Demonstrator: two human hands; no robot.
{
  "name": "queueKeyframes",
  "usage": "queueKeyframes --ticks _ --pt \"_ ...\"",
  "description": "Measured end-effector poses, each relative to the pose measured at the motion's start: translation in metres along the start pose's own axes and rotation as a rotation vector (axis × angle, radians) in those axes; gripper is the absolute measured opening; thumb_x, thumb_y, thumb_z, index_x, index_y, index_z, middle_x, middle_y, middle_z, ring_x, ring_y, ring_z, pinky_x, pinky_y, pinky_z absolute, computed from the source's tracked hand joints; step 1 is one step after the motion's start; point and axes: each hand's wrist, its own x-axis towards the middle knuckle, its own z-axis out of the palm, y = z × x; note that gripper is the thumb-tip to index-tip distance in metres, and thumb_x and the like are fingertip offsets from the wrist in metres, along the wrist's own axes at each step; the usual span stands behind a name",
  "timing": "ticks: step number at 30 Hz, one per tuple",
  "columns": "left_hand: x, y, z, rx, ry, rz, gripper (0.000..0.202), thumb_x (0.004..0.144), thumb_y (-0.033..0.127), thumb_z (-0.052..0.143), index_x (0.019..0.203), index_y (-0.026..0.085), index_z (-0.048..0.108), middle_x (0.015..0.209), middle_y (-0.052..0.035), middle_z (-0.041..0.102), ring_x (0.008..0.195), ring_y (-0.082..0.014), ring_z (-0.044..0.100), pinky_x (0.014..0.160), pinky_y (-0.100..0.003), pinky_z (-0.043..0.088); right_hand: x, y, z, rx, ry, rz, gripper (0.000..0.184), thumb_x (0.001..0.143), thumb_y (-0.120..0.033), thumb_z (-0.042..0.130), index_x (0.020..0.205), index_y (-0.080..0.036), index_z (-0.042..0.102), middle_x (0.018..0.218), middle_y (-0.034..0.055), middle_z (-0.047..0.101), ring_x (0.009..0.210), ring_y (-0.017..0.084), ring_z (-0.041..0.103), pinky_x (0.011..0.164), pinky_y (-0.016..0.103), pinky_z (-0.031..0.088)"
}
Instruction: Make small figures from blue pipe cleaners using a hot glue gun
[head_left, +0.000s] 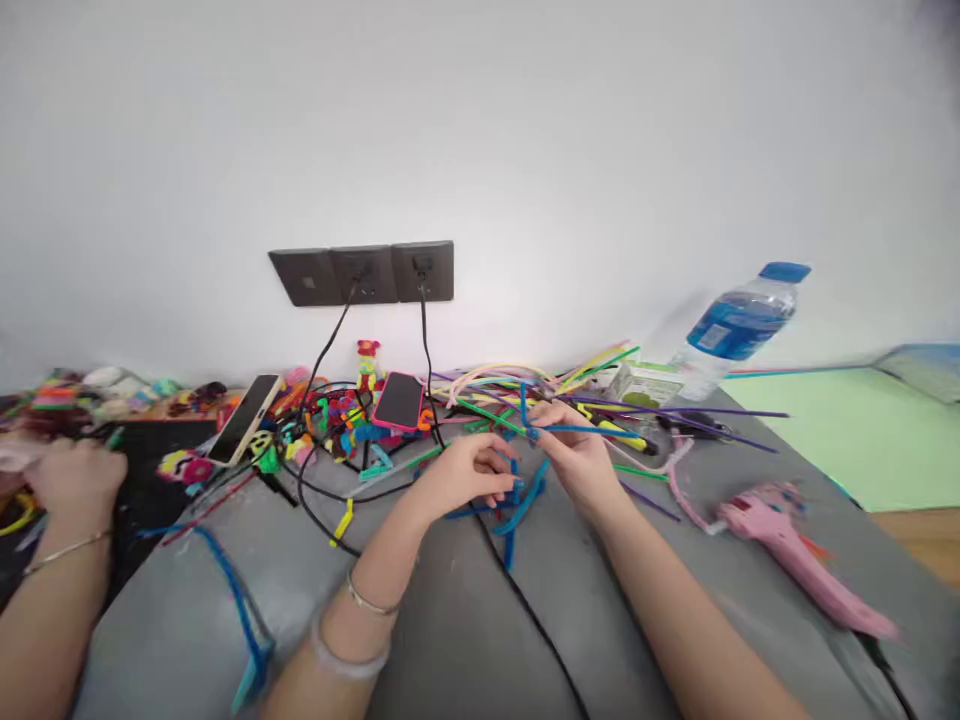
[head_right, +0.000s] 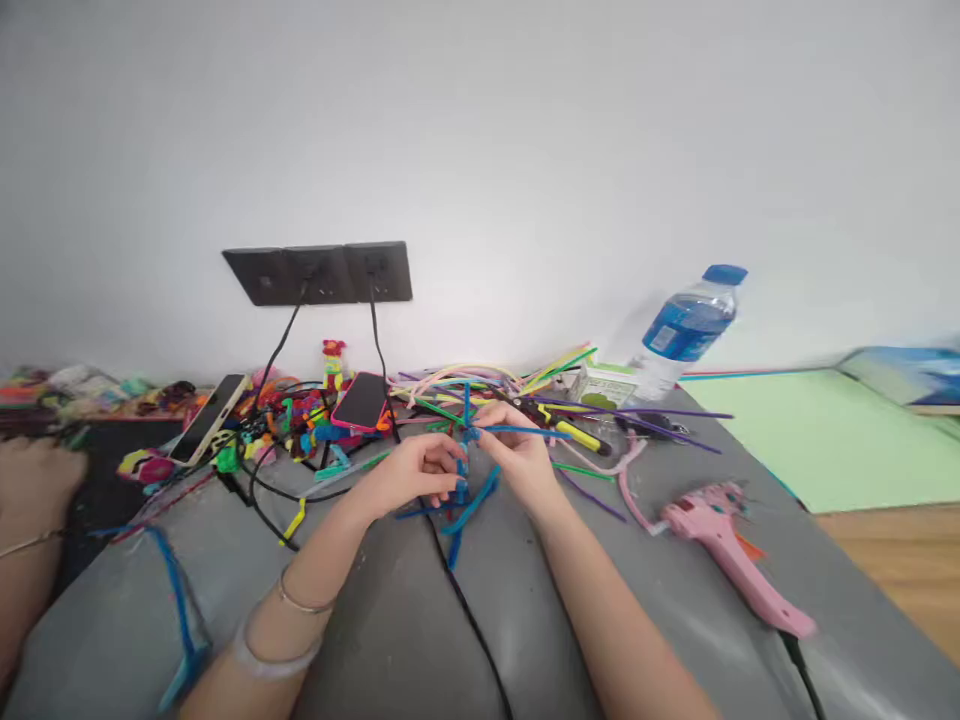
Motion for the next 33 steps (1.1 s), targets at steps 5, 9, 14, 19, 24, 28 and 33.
queueKeyframes --ticks 5,9,14,19,24,28,33 --pt "0.001 0.005 0.004 -0.108 0.106 0.098 0.051 0.069 0.051 0.078 0.101 0.014 0.062 0.092 -0.0062 0.066 0.062 -0.0112 0.063 0.050 -0.023 0.048 0.002 -0.008 0.002 -0.098 -0.064 -0.021 0.024 0.077 -0.044 0.080 0.073 -0.023 0.068 0.075 0.0024 0.062 0.075 0.019 0.057 0.067 0.032 0.048" --pt "0.000 0.010 0.005 -0.181 0.223 0.148 0.052 0.071 0.059 0.074 0.096 0.015 0.061 0.067 0.0015 0.060 0.056 -0.0093 0.056 0.048 -0.020 0.039 0.000 -0.007 0.004 -0.113 -0.118 -0.037 0.023 0.079 -0.044 0.078 0.073 -0.023 0.069 0.073 0.0028 0.062 0.071 0.019 0.059 0.065 0.033 0.048" --pt "0.001 0.011 0.006 -0.224 0.247 0.144 0.048 0.069 0.057 0.076 0.088 0.016 0.059 0.058 0.0057 0.051 0.051 -0.0070 0.046 0.047 -0.020 0.031 -0.002 -0.004 0.006 -0.094 -0.139 -0.023 0.021 0.078 -0.042 0.079 0.074 -0.023 0.071 0.077 0.0030 0.064 0.075 0.019 0.061 0.067 0.032 0.048" --pt "0.001 0.011 0.006 -0.217 0.284 0.163 0.033 0.073 0.045 0.070 0.080 0.018 0.053 0.063 0.0051 0.052 0.051 -0.0057 0.041 0.048 -0.019 0.028 -0.002 -0.006 0.007 -0.094 -0.167 0.002 0.019 0.083 -0.043 0.074 0.082 -0.024 0.071 0.081 0.0042 0.066 0.078 0.020 0.061 0.070 0.033 0.049" --pt "-0.004 0.016 0.007 -0.232 0.191 0.127 0.025 0.074 0.037 0.067 0.073 0.019 0.049 0.065 0.0040 0.054 0.054 -0.0062 0.043 0.052 -0.020 0.030 -0.003 -0.005 0.007 0.031 -0.172 0.024 0.020 0.084 -0.043 0.074 0.084 -0.025 0.067 0.086 0.0045 0.066 0.083 0.022 0.063 0.076 0.036 0.052" --pt "-0.009 0.018 0.005 -0.238 -0.014 0.059 0.027 0.071 0.035 0.070 0.073 0.018 0.048 0.066 0.0037 0.053 0.055 -0.0060 0.042 0.054 -0.021 0.030 -0.005 -0.007 0.005 0.132 -0.218 0.143 0.022 0.082 -0.045 0.075 0.084 -0.024 0.065 0.103 0.0060 0.068 0.094 0.024 0.064 0.086 0.040 0.051" --pt "-0.011 0.016 0.001 -0.187 -0.087 0.065 0.024 0.074 0.032 0.067 0.072 0.018 0.047 0.068 0.0037 0.051 0.057 -0.0062 0.042 0.056 -0.021 0.031 -0.006 -0.013 0.005 0.210 -0.211 0.240 0.026 0.077 -0.045 0.080 0.085 -0.024 0.066 0.094 0.0050 0.069 0.086 0.022 0.065 0.078 0.037 0.052"
